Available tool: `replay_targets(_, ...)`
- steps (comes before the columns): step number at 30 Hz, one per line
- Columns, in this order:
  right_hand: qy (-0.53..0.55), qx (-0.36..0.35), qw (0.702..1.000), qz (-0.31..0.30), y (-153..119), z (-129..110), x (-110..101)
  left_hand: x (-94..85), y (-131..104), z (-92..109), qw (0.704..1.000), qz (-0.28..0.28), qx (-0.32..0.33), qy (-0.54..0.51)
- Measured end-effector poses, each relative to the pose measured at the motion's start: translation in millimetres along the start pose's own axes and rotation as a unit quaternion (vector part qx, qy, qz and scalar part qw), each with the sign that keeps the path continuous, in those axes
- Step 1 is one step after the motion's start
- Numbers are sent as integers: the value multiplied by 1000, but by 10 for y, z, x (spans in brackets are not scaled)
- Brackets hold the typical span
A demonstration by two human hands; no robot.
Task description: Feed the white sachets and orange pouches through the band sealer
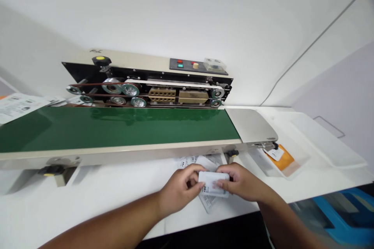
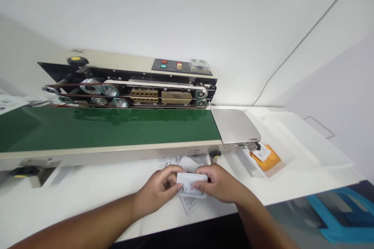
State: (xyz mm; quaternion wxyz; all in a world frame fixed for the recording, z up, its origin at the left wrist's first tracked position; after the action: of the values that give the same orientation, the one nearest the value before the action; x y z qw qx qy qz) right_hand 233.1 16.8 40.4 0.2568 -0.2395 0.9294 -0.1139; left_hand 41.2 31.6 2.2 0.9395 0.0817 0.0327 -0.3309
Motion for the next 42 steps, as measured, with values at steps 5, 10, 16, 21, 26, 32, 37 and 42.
replay_targets(5, 17, -17, 999, 49, -53, 65, -155, -4, 16, -39, 997, 7, -6, -82)
replay_targets(10, 188, -38, 961, 199, -50, 242, -295, 4, 19, -44, 998, -13, -6, -53)
replay_targets(16, 315, -70, 907, 271, -41, 231, -316, 21, 5, -42, 999, -31, -12, -22)
replay_targets(21, 328, -73, 903, 267, -28, 186, -276, 23, 10, -34, 999, -34, -13, -15)
replay_targets(26, 292, -45, 916, 272, 17, 257, -217, 15, 14, -26, 999, -29, -16, -10)
replay_targets(32, 330, -88, 887, 310, -35, 106, -215, 13, 12, -20, 999, -32, -16, -3)
replay_targets(37, 363, -129, 861, 332, -145, -255, -409, 3, 21, -22, 999, -31, -16, 2)
replay_targets(42, 385, -140, 846, 342, -115, -524, -804, 5, 19, -18, 999, -30, -17, 12)
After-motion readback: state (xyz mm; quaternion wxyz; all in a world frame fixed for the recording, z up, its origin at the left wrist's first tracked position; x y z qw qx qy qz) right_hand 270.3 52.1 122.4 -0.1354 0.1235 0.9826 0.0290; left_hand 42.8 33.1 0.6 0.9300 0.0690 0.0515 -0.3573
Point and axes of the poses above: each hand's wrist, its own y-axis towards the middle knuckle, its own x-axis out of the palm, z = x × y, the point moved 5 cm from there along y, towards the middle knuckle, and after that the axes turned 2 degrees about x, right-handed, at the moved point
